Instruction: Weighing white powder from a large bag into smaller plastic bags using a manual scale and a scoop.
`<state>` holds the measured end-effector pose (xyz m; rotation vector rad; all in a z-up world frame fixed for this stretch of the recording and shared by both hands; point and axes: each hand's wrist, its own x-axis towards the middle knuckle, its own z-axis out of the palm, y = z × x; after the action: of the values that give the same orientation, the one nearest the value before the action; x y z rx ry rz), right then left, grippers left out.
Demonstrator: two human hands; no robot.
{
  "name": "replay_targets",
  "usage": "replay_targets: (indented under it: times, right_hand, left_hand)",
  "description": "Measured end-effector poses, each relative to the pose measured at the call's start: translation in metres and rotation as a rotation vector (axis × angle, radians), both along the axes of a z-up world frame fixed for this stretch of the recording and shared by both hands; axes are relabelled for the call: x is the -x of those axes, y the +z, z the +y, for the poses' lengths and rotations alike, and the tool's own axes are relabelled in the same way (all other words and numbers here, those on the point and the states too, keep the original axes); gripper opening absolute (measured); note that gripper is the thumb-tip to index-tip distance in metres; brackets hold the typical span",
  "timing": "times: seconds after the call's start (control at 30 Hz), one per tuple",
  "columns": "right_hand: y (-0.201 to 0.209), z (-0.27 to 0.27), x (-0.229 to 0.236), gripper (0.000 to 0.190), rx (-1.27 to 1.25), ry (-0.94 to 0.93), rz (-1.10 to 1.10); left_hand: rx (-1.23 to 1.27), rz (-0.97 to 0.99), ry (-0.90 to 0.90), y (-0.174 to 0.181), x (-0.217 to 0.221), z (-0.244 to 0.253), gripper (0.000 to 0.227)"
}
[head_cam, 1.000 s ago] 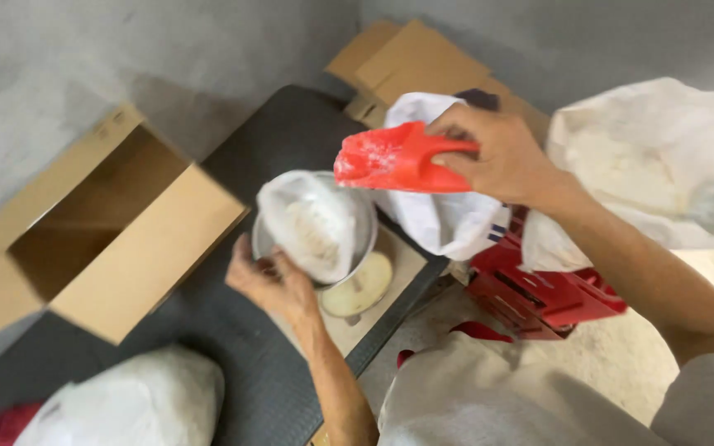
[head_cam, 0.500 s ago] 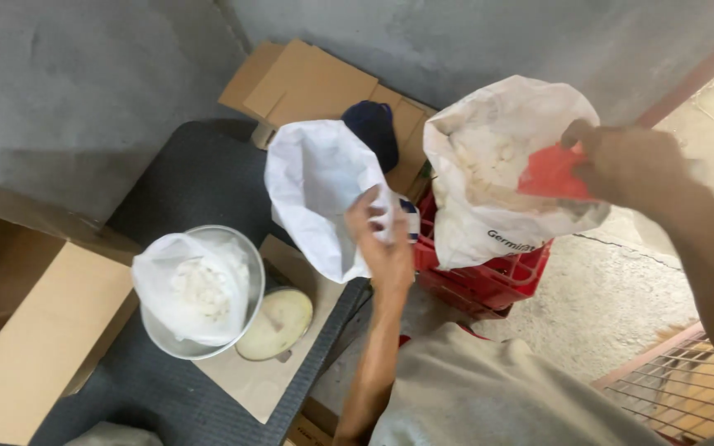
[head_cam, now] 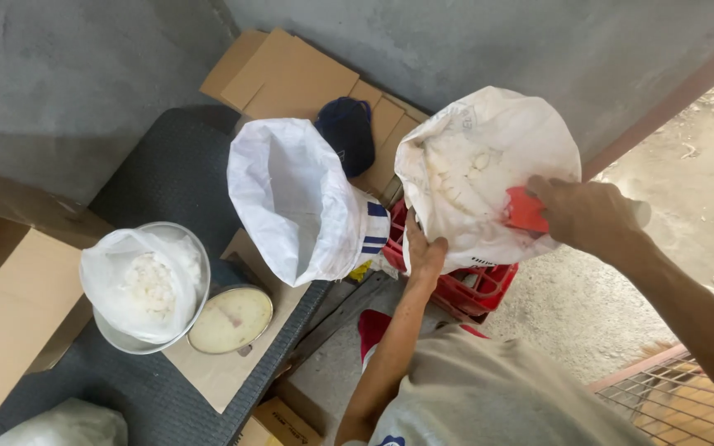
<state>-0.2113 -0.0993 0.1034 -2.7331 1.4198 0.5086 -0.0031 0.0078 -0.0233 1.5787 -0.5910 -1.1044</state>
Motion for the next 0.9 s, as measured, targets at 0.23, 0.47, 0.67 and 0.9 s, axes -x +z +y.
replay_targets:
  times: [0.23, 0.47, 0.67, 0.9]
  right_hand:
    - [-0.033, -0.002, 0.032, 0.026, 0.009, -0.123, -0.278]
    - [-0.104, -0.001, -0.002, 0.031, 0.06, -0.299, -0.469]
    - [-0.042, -0.025, -0.047, 0.049, -0.049, -0.088, -0.161]
    - [-0.036, -0.059, -0.024, 0.04, -0.186, 0.066, -0.092]
  left_hand:
    - [-0.018, -0.14, -0.093, -0.008, 0.0, -0.011, 0.096]
    - [0.033, -0.144, -0.123, -0.021, -0.005, -0.022, 0.097]
    - [-0.1, 0.091, -0.041, 0.028, -0.021, -0.013, 0.096]
    - [-0.081, -0.258, -0.014, -0.034, -0.048, -0.046, 0.109]
